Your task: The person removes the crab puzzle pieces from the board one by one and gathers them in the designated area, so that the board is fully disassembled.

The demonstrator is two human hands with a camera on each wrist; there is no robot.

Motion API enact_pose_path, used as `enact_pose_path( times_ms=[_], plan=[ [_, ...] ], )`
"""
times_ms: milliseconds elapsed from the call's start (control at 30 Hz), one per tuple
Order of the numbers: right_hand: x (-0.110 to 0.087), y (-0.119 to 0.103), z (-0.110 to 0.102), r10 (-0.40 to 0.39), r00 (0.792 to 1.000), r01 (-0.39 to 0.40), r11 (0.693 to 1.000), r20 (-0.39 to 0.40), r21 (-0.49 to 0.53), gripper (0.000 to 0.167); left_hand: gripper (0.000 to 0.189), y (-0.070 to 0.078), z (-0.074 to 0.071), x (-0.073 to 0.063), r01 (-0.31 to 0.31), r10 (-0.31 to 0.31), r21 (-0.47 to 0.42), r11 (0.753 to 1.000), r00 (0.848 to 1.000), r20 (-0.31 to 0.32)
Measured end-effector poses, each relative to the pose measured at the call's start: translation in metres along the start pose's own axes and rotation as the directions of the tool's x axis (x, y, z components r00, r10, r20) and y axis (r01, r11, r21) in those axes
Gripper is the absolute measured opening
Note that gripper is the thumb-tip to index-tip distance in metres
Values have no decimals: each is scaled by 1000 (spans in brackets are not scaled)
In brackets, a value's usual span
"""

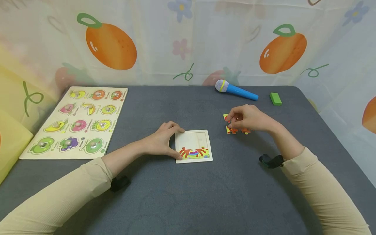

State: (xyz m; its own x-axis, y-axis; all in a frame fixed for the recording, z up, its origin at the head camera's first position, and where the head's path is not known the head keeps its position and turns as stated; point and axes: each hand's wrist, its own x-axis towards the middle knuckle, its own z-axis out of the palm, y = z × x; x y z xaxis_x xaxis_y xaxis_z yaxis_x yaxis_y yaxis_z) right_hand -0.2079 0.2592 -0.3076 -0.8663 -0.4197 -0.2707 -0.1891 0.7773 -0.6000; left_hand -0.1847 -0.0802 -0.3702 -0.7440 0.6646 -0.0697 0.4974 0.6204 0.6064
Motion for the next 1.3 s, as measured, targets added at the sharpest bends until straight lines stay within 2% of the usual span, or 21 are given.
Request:
enact_pose_path(
  times_ms=[433, 667, 1067, 1300],
  plan=[
    [8, -21, 24, -134, 990, 135, 990, 37, -29, 16, 93, -2, -2, 0, -3, 4, -7, 1000, 1000, 23],
    [9, -30, 31, -166, 983, 169, 985, 74, -30, 17, 93, -2, -2, 0, -1, 2, -12, 1000, 1000, 29],
    [16, -44, 48, -214, 969, 212, 977, 122, 29, 19, 94, -1, -1, 1, 13, -12, -7, 1000, 999, 43],
    [22, -56, 60, -237, 960, 237, 971, 152, 14, 21, 94, -2, -1, 1, 16, -16, -8, 1000, 999, 42]
  ],
)
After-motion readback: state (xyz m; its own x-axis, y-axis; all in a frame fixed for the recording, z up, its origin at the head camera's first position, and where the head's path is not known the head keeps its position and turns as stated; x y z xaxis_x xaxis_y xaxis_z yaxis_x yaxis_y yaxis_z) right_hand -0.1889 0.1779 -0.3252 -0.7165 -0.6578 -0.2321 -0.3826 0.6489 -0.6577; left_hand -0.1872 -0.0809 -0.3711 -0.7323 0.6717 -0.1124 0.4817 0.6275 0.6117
